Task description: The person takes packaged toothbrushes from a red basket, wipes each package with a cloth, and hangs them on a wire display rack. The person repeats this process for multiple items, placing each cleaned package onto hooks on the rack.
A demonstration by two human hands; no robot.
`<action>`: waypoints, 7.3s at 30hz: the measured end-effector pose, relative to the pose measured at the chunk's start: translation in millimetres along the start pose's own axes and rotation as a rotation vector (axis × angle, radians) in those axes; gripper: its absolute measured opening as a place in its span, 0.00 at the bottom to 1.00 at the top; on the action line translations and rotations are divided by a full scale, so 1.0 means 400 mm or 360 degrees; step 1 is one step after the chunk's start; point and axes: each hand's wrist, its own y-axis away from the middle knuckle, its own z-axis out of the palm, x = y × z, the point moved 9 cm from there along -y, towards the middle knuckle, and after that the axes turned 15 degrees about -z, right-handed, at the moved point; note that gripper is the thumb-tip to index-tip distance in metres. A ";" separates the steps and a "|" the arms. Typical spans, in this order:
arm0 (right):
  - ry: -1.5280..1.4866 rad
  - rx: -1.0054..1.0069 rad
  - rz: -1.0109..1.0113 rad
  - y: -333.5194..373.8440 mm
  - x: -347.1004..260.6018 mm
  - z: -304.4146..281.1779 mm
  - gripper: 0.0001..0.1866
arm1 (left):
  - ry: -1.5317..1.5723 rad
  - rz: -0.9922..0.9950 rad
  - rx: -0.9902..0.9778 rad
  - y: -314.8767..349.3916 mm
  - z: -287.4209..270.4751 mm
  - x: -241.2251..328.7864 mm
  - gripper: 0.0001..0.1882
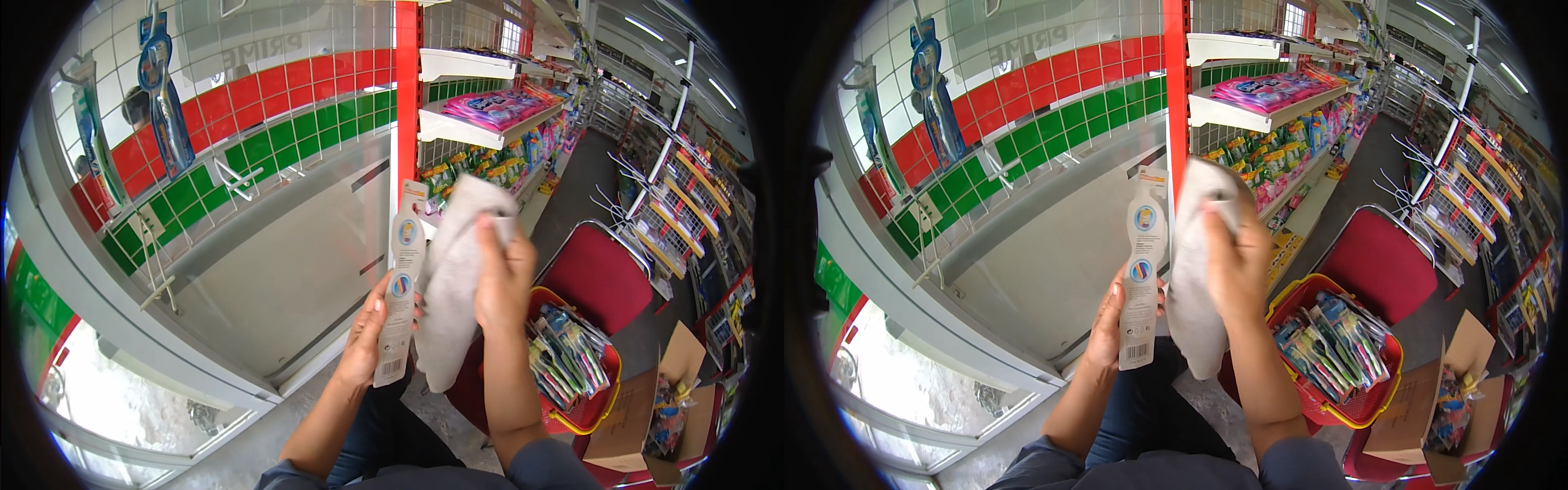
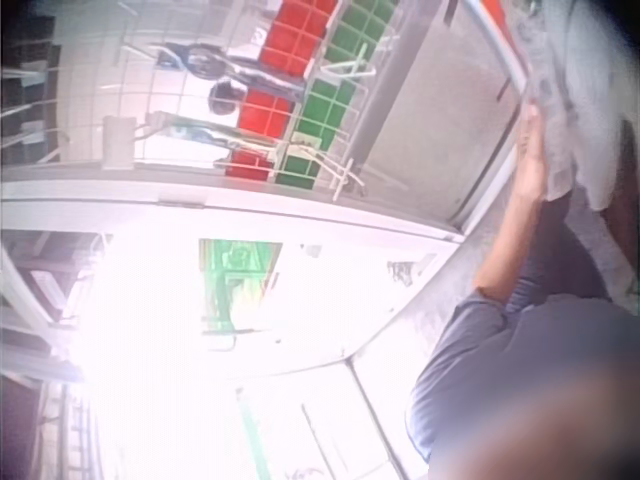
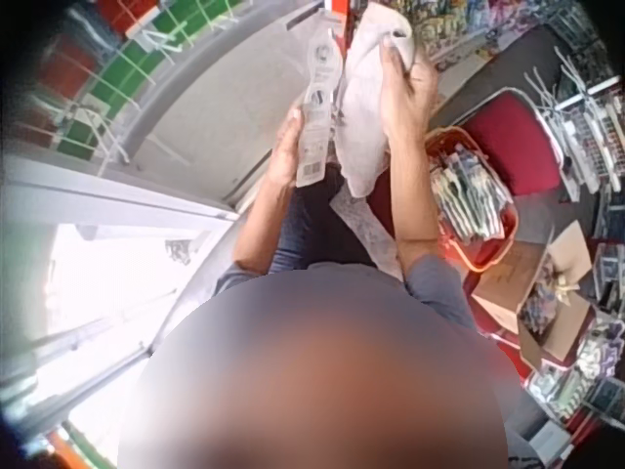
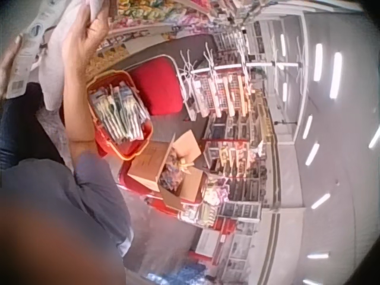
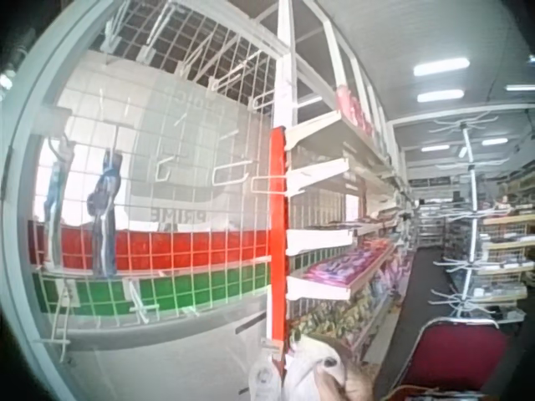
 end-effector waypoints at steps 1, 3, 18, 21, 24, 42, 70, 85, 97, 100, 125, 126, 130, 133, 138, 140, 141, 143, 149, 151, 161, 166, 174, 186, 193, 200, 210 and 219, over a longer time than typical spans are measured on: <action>0.0054 -0.0160 0.0006 0.003 0.014 0.040 0.18 | -0.0006 0.0014 -0.0103 0.003 0.019 0.002 0.33; 0.0345 -0.0485 -0.0423 0.000 -0.013 0.113 0.23 | -0.0071 -0.0001 -0.0097 0.003 0.024 0.001 0.33; 0.0875 -0.1181 -0.0764 0.181 -0.026 0.166 0.29 | 0.0376 -0.0051 0.0126 -0.017 -0.030 -0.018 0.29; 0.0874 -0.1306 -0.0750 0.234 -0.021 0.173 0.30 | 0.0606 -0.0121 0.0175 -0.032 -0.058 -0.040 0.29; 0.0870 -0.1349 -0.0740 0.282 -0.026 0.166 0.31 | 0.0626 -0.0087 0.0287 -0.039 -0.085 -0.045 0.30; -0.1077 0.0530 0.0488 0.149 0.040 -0.197 0.26 | -0.0055 -0.0210 -0.0172 0.006 0.045 -0.061 0.35; 0.0257 0.0541 -0.0220 0.063 -0.034 -0.271 0.13 | -0.0292 -0.0497 -0.0626 0.088 0.153 -0.126 0.33; 0.0045 0.0024 -0.0079 0.101 -0.058 -0.143 0.22 | -0.0098 -0.0566 -0.0690 0.081 0.161 -0.136 0.28; -0.0619 0.0656 0.0368 0.125 0.043 -0.225 0.22 | -0.0282 -0.0468 -0.0626 0.106 0.180 -0.134 0.26; -0.1094 0.0523 0.0204 0.126 0.011 -0.186 0.33 | -0.0170 -0.0499 -0.0584 0.108 0.185 -0.132 0.25; -0.0124 0.0247 0.0005 0.170 -0.104 -0.191 0.30 | -0.0380 -0.0428 -0.0443 0.146 0.200 -0.124 0.24; -0.0036 0.0186 0.0050 0.167 -0.096 -0.186 0.30 | -0.0478 -0.0318 -0.0431 0.142 0.205 -0.118 0.24; 0.0047 0.0240 0.0174 0.157 -0.056 -0.199 0.20 | -0.0961 0.0026 -0.0315 0.137 0.211 -0.097 0.24; 0.0166 0.0299 0.0184 0.148 -0.036 -0.231 0.14 | -0.1164 0.0123 -0.0297 0.138 0.217 -0.086 0.24; -0.0222 0.0662 0.0329 0.131 0.006 -0.323 0.18 | -0.1256 0.0109 -0.0351 0.130 0.237 -0.079 0.20; -0.0384 0.0822 0.0332 0.126 0.004 -0.352 0.24 | -0.1343 0.0283 -0.0294 0.121 0.246 -0.058 0.20; -0.0459 0.0782 0.0324 0.125 -0.002 -0.344 0.26 | -0.1383 0.0360 -0.0252 0.119 0.248 -0.050 0.20; -0.0633 0.0719 0.0295 0.136 -0.018 -0.319 0.28 | -0.1566 0.0525 -0.0109 0.103 0.253 -0.039 0.24; -0.0250 0.0529 0.0316 0.161 -0.025 -0.299 0.18 | -0.2021 0.0869 0.0147 0.089 0.281 -0.031 0.27; -0.0200 0.0555 0.0314 0.153 -0.022 -0.316 0.15 | -0.1799 0.0759 0.0108 0.087 0.265 -0.033 0.25; 0.0579 0.0279 0.0035 0.095 -0.059 -0.301 0.10 | -0.1005 -0.0102 -0.0268 0.070 0.174 -0.128 0.09; 0.0375 0.0726 0.0008 0.070 -0.043 -0.409 0.16 | -0.0964 -0.0140 -0.0323 0.087 0.139 -0.087 0.08; -0.1089 0.0234 0.0333 0.094 0.011 -0.215 0.36 | -0.0620 -0.0013 0.0126 0.054 0.066 0.001 0.10; -0.0245 -0.0704 0.0187 0.267 -0.033 0.143 0.27 | -0.0414 0.0672 0.0521 0.074 0.015 0.207 0.17; -0.0393 -0.0661 0.0334 0.265 -0.010 0.232 0.17 | -0.0552 0.0873 0.0650 0.124 -0.001 0.320 0.16; -0.0711 -0.0734 0.0258 0.230 -0.059 0.363 0.15 | -0.0520 0.0988 0.0628 0.187 -0.024 0.476 0.17; -0.0907 -0.0578 0.0625 0.274 0.006 0.408 0.08 | -0.0646 0.0857 0.0657 0.196 -0.070 0.488 0.15; -0.0597 -0.0840 0.0382 0.261 -0.005 0.365 0.12 | -0.0303 0.0925 0.0613 0.208 -0.085 0.446 0.16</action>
